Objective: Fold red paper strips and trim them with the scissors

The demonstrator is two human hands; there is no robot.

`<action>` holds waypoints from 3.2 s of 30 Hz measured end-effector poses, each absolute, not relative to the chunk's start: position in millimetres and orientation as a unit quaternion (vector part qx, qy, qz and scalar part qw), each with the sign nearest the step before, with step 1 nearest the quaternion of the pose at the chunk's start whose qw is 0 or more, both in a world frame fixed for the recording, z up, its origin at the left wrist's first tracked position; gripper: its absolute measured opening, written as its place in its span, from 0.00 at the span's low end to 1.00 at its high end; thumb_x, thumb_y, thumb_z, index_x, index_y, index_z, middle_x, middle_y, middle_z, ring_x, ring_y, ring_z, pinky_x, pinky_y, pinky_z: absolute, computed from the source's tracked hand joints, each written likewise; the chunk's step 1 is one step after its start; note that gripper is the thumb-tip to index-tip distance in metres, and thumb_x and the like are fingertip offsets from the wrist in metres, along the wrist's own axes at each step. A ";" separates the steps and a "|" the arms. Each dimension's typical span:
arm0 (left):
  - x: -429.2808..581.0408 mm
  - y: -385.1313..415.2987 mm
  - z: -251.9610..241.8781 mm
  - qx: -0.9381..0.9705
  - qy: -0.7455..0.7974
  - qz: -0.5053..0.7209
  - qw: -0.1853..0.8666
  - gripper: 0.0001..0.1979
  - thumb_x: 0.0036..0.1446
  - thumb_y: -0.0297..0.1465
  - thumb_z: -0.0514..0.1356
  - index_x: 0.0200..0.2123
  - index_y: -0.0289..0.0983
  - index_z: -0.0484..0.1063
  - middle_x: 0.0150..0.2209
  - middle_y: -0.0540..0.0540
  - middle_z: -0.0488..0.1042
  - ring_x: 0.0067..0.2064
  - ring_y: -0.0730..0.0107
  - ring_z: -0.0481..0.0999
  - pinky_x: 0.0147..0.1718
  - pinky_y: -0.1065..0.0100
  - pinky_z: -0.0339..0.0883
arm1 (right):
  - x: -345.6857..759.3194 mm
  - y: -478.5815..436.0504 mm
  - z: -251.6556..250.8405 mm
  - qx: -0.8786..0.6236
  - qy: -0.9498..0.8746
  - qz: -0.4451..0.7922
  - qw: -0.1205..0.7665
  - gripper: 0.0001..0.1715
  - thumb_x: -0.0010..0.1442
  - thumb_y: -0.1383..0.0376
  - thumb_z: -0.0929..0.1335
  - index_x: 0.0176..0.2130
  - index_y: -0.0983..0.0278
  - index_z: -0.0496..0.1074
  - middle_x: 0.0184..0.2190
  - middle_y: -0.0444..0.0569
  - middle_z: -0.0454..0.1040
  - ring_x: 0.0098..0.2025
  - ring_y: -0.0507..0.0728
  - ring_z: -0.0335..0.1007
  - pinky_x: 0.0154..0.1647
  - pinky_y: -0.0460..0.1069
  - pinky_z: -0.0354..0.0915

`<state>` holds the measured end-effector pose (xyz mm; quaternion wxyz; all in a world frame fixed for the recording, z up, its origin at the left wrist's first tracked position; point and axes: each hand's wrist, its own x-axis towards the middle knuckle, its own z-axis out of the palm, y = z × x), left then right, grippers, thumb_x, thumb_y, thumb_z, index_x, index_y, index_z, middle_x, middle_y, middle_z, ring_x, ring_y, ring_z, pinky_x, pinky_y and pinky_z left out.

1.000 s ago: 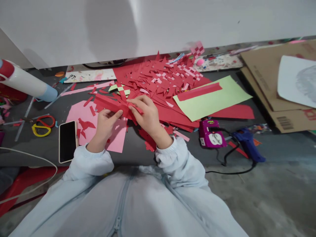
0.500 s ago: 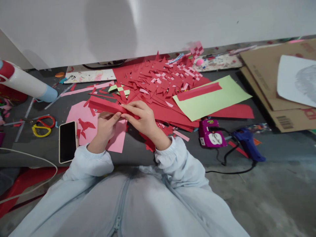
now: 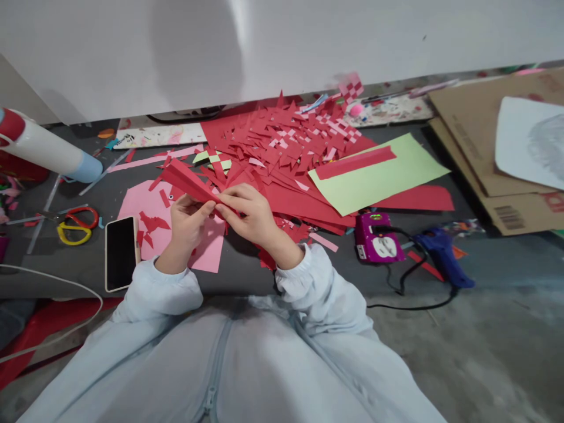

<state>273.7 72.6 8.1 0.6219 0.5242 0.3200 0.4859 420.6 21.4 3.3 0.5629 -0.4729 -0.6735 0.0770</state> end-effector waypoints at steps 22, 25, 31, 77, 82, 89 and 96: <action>274.8 80.8 11.3 0.445 0.362 0.510 0.641 0.20 0.38 0.43 0.75 0.29 0.37 0.74 0.25 0.53 0.74 0.24 0.80 0.70 0.27 0.72 0.66 | 431.7 26.7 2.2 -0.553 -0.583 0.199 0.561 0.17 0.62 0.53 0.67 0.31 0.63 0.74 0.28 0.46 0.76 0.30 0.52 0.70 0.35 0.49 0.67; 275.1 77.4 12.1 0.508 0.363 0.440 0.646 0.18 0.41 0.43 0.74 0.28 0.36 0.77 0.25 0.50 0.76 0.26 0.77 0.73 0.29 0.71 0.68 | 431.9 27.7 3.8 -0.556 -0.579 0.192 0.565 0.18 0.62 0.52 0.67 0.29 0.63 0.73 0.28 0.47 0.75 0.31 0.53 0.69 0.36 0.49 0.66; 273.5 75.6 12.6 0.540 0.366 0.420 0.631 0.13 0.45 0.40 0.72 0.27 0.37 0.79 0.24 0.50 0.77 0.26 0.76 0.73 0.30 0.71 0.69 | 433.1 28.6 3.6 -0.547 -0.577 0.242 0.556 0.22 0.63 0.49 0.65 0.28 0.63 0.70 0.25 0.45 0.71 0.29 0.51 0.66 0.33 0.48 0.63; 276.5 75.8 7.3 0.499 0.356 0.479 0.628 0.14 0.41 0.37 0.74 0.25 0.36 0.77 0.22 0.52 0.75 0.23 0.78 0.72 0.26 0.73 0.68 | 418.3 24.8 -4.1 -0.497 -0.650 0.086 0.568 0.11 0.62 0.62 0.68 0.42 0.61 0.79 0.35 0.51 0.79 0.38 0.55 0.74 0.41 0.51 0.71; 276.6 75.4 7.5 0.498 0.362 0.472 0.632 0.15 0.40 0.37 0.75 0.26 0.36 0.75 0.23 0.52 0.76 0.23 0.79 0.71 0.25 0.73 0.66 | 417.6 25.0 -3.2 -0.498 -0.650 0.088 0.567 0.09 0.62 0.63 0.68 0.40 0.60 0.80 0.34 0.50 0.79 0.37 0.55 0.75 0.40 0.51 0.71; 275.5 81.8 3.5 0.475 0.354 0.505 0.627 0.15 0.42 0.38 0.74 0.29 0.36 0.76 0.25 0.52 0.76 0.24 0.80 0.71 0.27 0.73 0.67 | 426.0 26.3 -4.2 -0.541 -0.604 0.165 0.561 0.16 0.58 0.58 0.72 0.45 0.61 0.78 0.40 0.50 0.81 0.41 0.56 0.77 0.45 0.52 0.72; 274.0 80.6 3.0 0.488 0.356 0.470 0.644 0.14 0.42 0.39 0.74 0.28 0.36 0.77 0.25 0.50 0.77 0.26 0.77 0.73 0.28 0.72 0.69 | 427.1 28.7 -7.9 -0.564 -0.543 0.213 0.584 0.14 0.59 0.57 0.70 0.42 0.61 0.79 0.39 0.49 0.82 0.40 0.56 0.78 0.44 0.51 0.73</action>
